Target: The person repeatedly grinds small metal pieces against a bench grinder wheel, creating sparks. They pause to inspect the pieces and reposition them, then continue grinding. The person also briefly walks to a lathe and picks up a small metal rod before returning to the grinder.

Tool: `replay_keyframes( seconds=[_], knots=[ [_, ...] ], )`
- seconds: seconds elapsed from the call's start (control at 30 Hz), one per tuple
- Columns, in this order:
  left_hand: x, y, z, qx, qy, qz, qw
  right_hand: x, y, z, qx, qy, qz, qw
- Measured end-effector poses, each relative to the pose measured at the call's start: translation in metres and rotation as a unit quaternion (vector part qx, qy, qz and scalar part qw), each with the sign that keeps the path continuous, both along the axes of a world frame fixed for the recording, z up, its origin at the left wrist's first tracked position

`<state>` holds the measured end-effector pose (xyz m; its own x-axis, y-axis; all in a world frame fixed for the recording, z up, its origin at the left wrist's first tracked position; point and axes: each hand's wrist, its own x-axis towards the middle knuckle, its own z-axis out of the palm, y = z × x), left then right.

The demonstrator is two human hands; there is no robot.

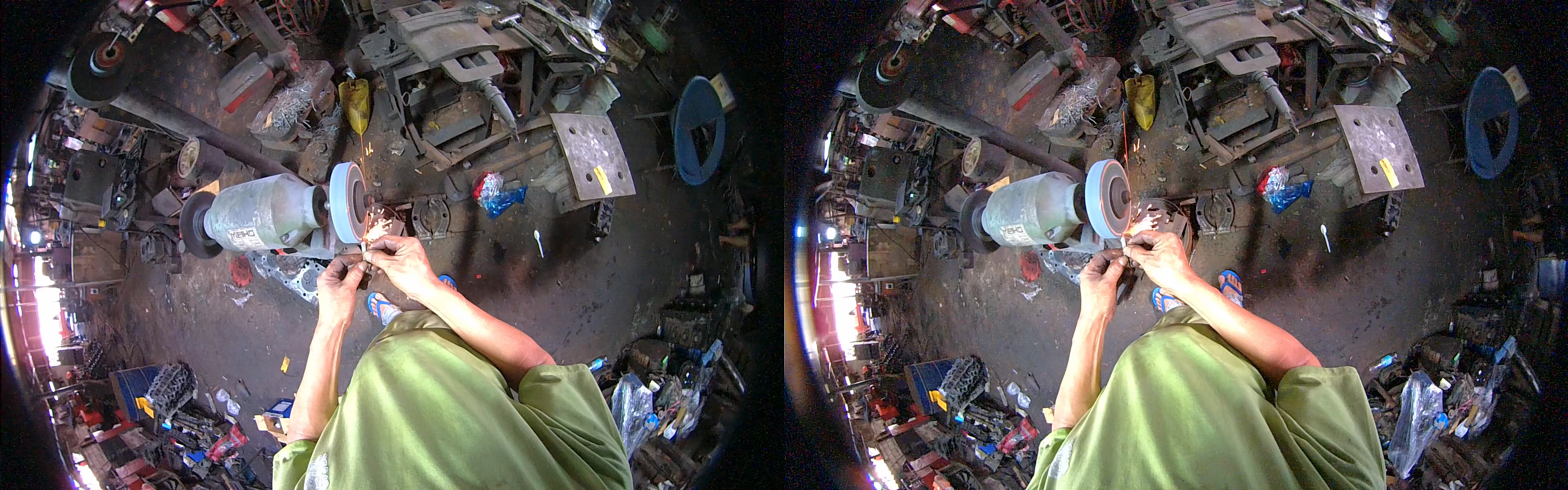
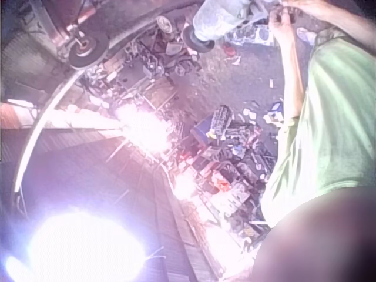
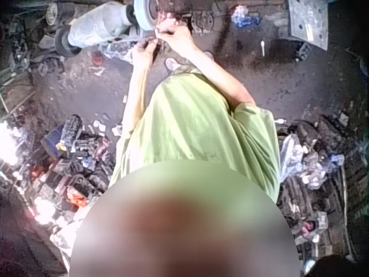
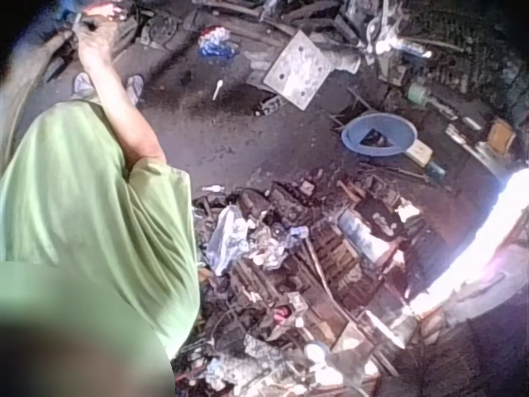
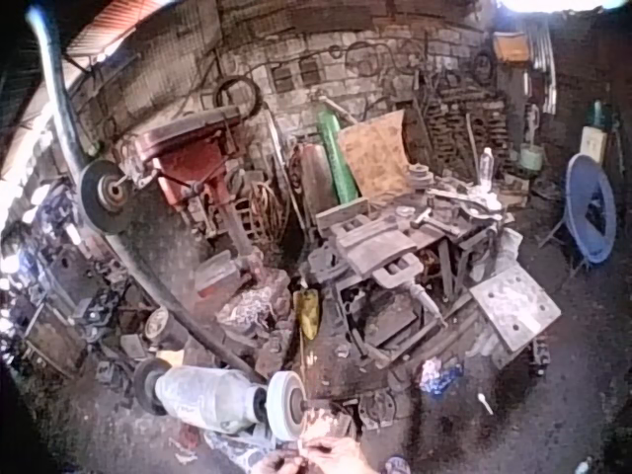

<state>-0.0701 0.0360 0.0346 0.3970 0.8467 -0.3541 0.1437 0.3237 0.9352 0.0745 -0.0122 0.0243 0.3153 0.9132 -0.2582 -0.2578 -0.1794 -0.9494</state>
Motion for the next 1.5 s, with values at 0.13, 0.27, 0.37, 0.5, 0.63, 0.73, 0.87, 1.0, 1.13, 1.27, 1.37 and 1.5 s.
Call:
replay_keyframes(
  seconds=[0.13, 0.27, 0.37, 0.5, 0.63, 0.73, 0.87, 1.0, 1.13, 1.27, 1.37, 1.5],
  knots=[
    [0.0011, -0.0003, 0.0019, 0.005, -0.006, 0.002, 1.000, -0.0001, 0.0007, 0.0009, 0.004, 0.015, -0.002, 1.000],
    [0.0004, 0.0000, -0.0002, -0.001, -0.014, 0.006, 1.000, -0.0009, -0.0005, 0.0011, 0.030, 0.045, -0.012, 0.998],
    [-0.0006, 0.0008, -0.0028, 0.007, -0.009, 0.006, 1.000, -0.0003, 0.0008, 0.0004, -0.002, 0.030, 0.002, 1.000],
    [-0.0015, 0.0017, -0.0040, 0.007, -0.008, 0.002, 1.000, -0.0016, -0.0002, 0.0016, 0.020, 0.026, -0.010, 0.999],
    [-0.0020, 0.0020, -0.0028, 0.013, 0.000, -0.003, 1.000, -0.0027, -0.0004, 0.0039, 0.021, 0.020, -0.018, 0.999],
    [-0.0023, 0.0015, -0.0028, 0.014, 0.004, -0.003, 1.000, -0.0032, 0.0000, 0.0033, 0.017, 0.018, -0.018, 1.000],
    [-0.0029, 0.0025, -0.0036, 0.012, 0.006, -0.007, 1.000, -0.0036, 0.0000, -0.0004, 0.022, 0.016, -0.018, 0.999],
    [-0.0041, 0.0030, -0.0034, 0.003, 0.004, -0.012, 1.000, -0.0055, 0.0008, -0.0035, 0.032, 0.040, -0.024, 0.998],
    [-0.0039, 0.0025, -0.0040, 0.018, -0.003, -0.012, 1.000, -0.0052, 0.0006, -0.0042, 0.021, 0.033, -0.020, 0.999],
    [-0.0038, 0.0029, -0.0057, 0.025, 0.002, -0.009, 1.000, -0.0049, 0.0014, -0.0034, 0.011, 0.041, -0.021, 0.999],
    [-0.0041, 0.0037, -0.0073, 0.002, -0.005, -0.005, 1.000, -0.0050, 0.0013, -0.0029, 0.028, 0.042, -0.026, 0.998],
    [-0.0043, 0.0040, -0.0081, 0.014, -0.013, -0.009, 1.000, -0.0047, 0.0012, -0.0026, 0.023, 0.019, -0.028, 0.999]
  ],
)
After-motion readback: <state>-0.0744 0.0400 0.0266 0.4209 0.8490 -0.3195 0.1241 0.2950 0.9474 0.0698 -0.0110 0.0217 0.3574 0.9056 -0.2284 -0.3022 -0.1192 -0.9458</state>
